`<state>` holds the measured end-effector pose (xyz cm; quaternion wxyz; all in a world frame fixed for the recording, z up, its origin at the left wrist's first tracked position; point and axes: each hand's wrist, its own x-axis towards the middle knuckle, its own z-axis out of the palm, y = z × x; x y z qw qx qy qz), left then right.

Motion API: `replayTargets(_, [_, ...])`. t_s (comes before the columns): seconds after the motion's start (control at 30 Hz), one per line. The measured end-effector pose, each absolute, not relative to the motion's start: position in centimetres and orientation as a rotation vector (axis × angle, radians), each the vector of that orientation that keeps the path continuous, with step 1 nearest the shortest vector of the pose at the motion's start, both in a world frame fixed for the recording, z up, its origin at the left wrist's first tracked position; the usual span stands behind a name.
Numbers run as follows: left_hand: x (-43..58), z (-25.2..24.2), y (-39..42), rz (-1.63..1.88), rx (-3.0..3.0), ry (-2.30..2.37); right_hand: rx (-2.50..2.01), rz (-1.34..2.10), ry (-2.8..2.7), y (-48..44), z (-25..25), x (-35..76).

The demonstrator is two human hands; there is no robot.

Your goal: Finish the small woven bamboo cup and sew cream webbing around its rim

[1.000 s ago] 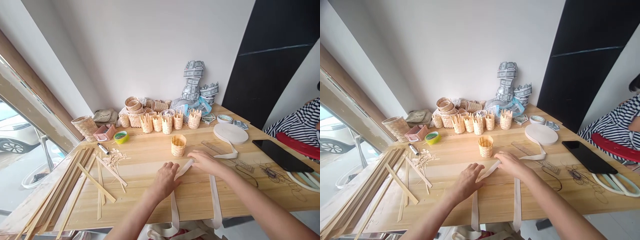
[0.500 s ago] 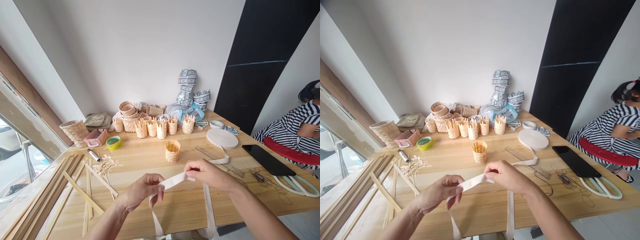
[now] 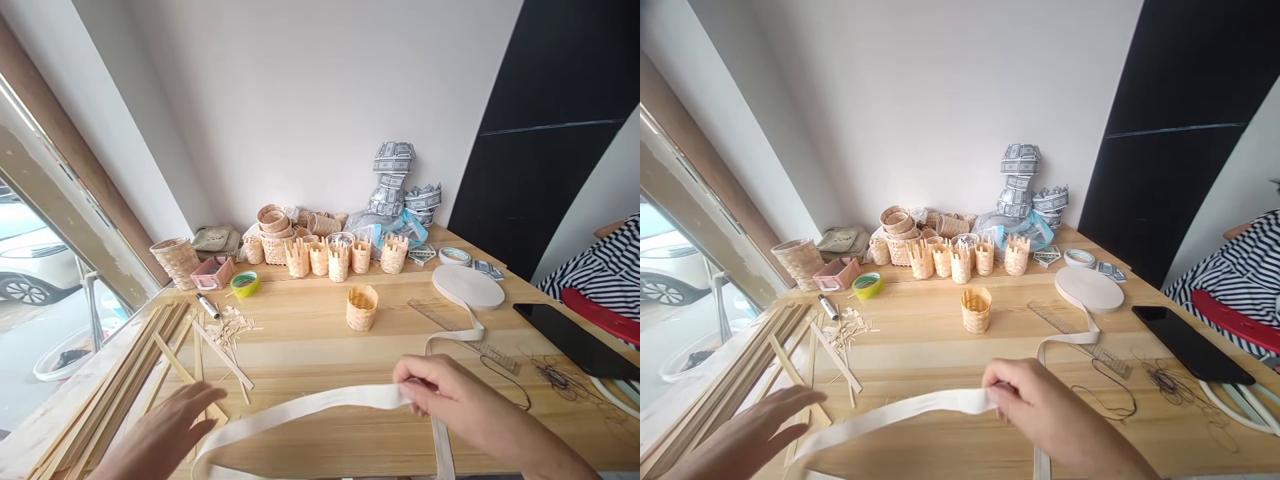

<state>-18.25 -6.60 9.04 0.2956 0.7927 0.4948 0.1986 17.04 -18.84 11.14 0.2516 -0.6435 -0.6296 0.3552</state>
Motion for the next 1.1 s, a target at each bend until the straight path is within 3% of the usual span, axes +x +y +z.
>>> replayTargets(0.07, [-14.8,9.1,-8.6,0.549,2.022,1.27,-1.749,0.912,-1.806,-18.9,11.7,14.8])
replayTargets(0.27, [-3.4,9.7,-11.8,0.324,1.395,0.48,-1.613,0.859,-1.89,-18.0,12.6,12.1])
replayTargets(0.47, [-0.8,8.6,-8.8,0.325,1.251,0.614,-1.646,0.827,-1.754,-16.9,12.0,15.5])
replayTargets(0.77, [1.8,10.0,-3.5,0.432,1.529,0.604,-1.526,0.85,-1.364,-12.7,9.6,20.1])
replayTargets(1.1, [3.2,11.5,-0.8,0.526,1.694,0.535,-1.53,0.549,-1.318,-9.5,10.4,22.2])
